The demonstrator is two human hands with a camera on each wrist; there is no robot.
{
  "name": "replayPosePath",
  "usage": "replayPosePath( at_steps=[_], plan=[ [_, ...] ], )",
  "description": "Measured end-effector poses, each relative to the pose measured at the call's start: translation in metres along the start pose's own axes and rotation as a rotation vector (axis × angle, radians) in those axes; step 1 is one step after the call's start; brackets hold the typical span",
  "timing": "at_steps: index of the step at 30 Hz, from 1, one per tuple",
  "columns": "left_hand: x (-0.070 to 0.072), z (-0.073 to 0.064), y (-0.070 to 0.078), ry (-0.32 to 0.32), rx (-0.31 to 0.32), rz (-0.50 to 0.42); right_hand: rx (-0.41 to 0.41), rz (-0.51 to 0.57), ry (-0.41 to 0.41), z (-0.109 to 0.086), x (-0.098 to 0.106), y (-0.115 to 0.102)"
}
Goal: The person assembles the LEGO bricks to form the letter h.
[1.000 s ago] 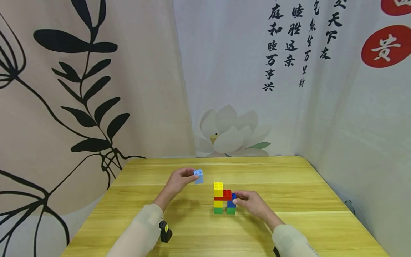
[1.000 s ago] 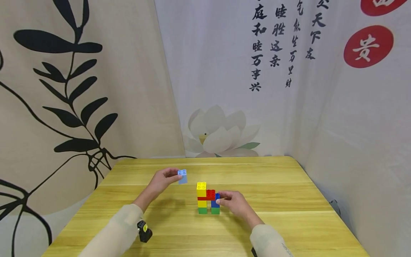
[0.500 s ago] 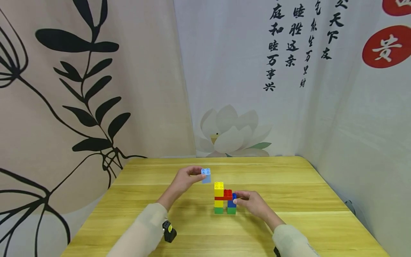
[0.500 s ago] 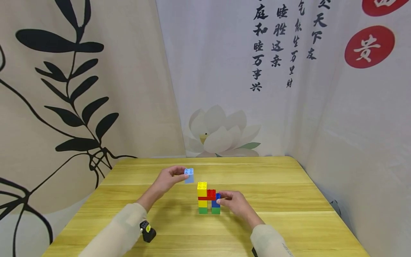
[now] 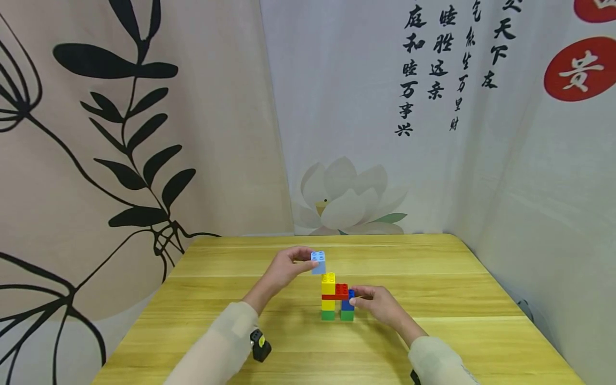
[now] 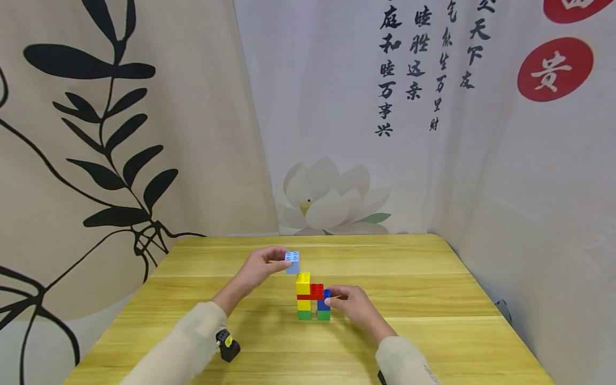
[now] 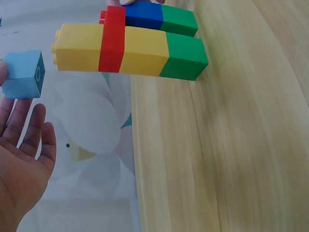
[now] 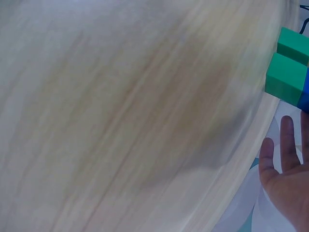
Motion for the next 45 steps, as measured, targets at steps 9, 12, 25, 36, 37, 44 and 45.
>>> replayPosePath(
  at_steps=[9, 12, 25, 36, 37, 44, 45],
  plan=[
    [-0.009, -0.001, 0.004, -0.025, -0.012, 0.001, -0.006, 0.002, 0.008, 0.002, -0.001, 0.002],
    [-0.012, -0.001, 0.005, -0.036, -0.016, 0.001, -0.008, 0.000, 0.011, 0.002, 0.000, 0.002],
    [-0.019, -0.001, 0.001, -0.067, -0.026, -0.005, -0.007, 0.000, 0.013, 0.001, -0.001, 0.001],
    [-0.021, -0.002, 0.000, -0.070, -0.002, 0.018, -0.014, -0.011, 0.019, 0.001, -0.001, 0.000],
    [-0.022, -0.002, 0.000, -0.073, -0.001, 0.020, -0.014, -0.012, 0.019, 0.001, -0.001, 0.000],
    [-0.024, -0.004, 0.002, -0.078, -0.018, 0.023, -0.009, 0.001, 0.017, 0.001, -0.001, -0.001],
    [-0.024, -0.004, 0.002, -0.078, -0.019, 0.023, -0.008, 0.001, 0.017, 0.001, -0.001, -0.001]
  ],
)
Point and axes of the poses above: each hand's wrist, its own z-axis towards the middle knuckle, its own x-axis out of the back of the hand, y = z × x, the point moved 4 cm from there along z, towards the middle knuckle, and after that the axes turned 10 degrees about x, right-handed, at the moved point
